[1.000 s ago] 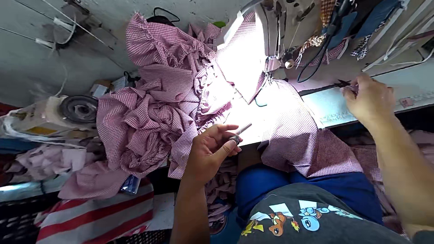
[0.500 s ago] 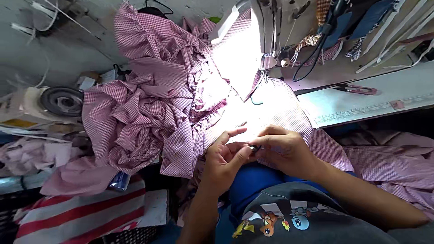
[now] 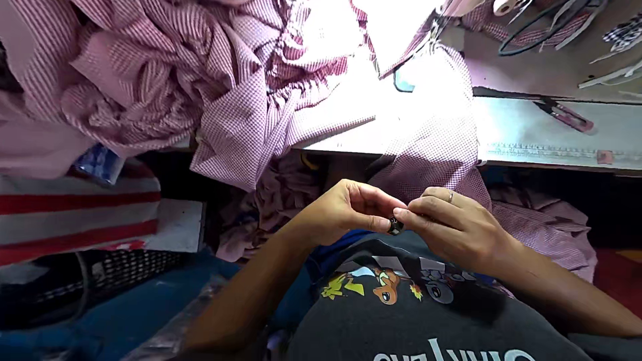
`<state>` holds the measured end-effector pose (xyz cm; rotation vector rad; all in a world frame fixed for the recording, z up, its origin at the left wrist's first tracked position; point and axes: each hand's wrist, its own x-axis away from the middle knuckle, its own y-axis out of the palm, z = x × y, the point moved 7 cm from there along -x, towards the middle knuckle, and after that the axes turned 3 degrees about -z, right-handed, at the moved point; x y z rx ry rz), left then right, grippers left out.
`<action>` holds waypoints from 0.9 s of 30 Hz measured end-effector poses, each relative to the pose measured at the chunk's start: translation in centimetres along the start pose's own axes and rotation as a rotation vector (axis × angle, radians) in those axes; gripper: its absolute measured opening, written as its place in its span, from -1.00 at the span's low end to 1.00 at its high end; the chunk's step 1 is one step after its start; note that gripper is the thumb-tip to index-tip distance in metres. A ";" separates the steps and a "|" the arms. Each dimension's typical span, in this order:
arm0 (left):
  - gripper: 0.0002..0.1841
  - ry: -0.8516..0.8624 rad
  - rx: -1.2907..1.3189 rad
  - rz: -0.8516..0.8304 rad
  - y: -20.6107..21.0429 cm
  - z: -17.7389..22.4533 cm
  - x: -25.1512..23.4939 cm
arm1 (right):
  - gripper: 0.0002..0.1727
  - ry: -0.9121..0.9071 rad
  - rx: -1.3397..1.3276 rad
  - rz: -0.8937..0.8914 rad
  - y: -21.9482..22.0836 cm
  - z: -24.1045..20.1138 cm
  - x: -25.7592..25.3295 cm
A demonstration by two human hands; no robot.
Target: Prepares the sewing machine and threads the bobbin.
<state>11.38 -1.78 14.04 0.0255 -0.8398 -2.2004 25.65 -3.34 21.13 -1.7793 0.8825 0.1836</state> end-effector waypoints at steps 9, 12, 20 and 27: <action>-0.75 -0.146 0.048 -0.070 0.4 -1.9 0.6 | -0.82 0.004 -0.093 -0.108 0.7 -0.3 0.1; -0.75 -0.174 0.082 -0.084 0.4 -2.5 0.9 | -0.82 -0.006 -0.113 -0.158 1.2 -0.4 0.0; -0.79 -0.246 0.064 -0.160 0.4 -4.2 1.7 | -0.80 0.008 -0.361 -0.240 1.2 1.0 -0.7; -0.82 -0.154 0.185 -0.185 0.0 -4.1 2.0 | -0.90 0.265 -0.582 -0.147 3.6 4.7 -0.8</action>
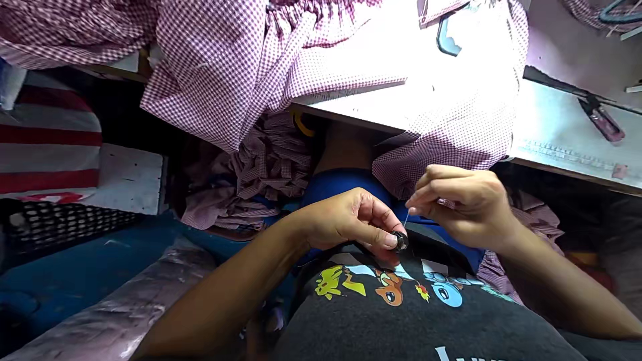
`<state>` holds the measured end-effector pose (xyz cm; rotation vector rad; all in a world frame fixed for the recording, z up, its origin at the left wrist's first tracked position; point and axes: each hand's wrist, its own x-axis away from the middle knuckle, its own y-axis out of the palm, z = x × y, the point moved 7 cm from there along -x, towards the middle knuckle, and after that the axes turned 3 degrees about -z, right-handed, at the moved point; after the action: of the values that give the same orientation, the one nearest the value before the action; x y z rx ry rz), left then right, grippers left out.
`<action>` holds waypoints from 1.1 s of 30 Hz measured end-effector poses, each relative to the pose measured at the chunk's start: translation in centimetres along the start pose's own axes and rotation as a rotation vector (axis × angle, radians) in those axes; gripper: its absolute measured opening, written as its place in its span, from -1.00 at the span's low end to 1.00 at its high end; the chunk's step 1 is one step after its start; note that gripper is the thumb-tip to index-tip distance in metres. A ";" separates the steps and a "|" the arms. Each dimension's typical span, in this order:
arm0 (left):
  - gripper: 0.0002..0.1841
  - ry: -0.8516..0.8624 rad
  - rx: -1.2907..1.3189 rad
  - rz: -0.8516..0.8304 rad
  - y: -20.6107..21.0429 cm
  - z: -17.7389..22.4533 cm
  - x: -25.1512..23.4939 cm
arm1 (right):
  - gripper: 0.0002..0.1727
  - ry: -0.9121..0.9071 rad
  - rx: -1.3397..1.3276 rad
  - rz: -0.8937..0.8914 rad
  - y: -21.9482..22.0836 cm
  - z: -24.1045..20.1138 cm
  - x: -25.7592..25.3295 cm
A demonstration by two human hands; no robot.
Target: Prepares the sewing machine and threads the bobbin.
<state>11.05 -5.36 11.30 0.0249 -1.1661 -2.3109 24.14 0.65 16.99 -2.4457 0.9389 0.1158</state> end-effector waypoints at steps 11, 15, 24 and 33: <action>-0.86 0.252 0.089 0.080 -2.4 -1.2 3.3 | -0.88 0.483 -0.721 0.026 7.8 9.9 -1.4; -0.88 0.387 0.175 0.098 -2.7 -1.5 4.0 | -0.88 0.542 -0.749 -0.011 9.2 10.3 -1.9; -0.87 0.579 0.228 0.550 -10.4 -2.9 7.1 | -0.75 0.392 -0.300 -0.031 0.9 6.4 1.2; -0.66 0.560 0.482 1.159 -16.7 2.3 -0.9 | -0.69 0.503 0.676 0.800 -17.5 7.3 8.4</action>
<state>3.55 4.73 0.03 0.1254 -0.9943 -0.9054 42.49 10.21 16.10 -1.3911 1.7790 -0.4850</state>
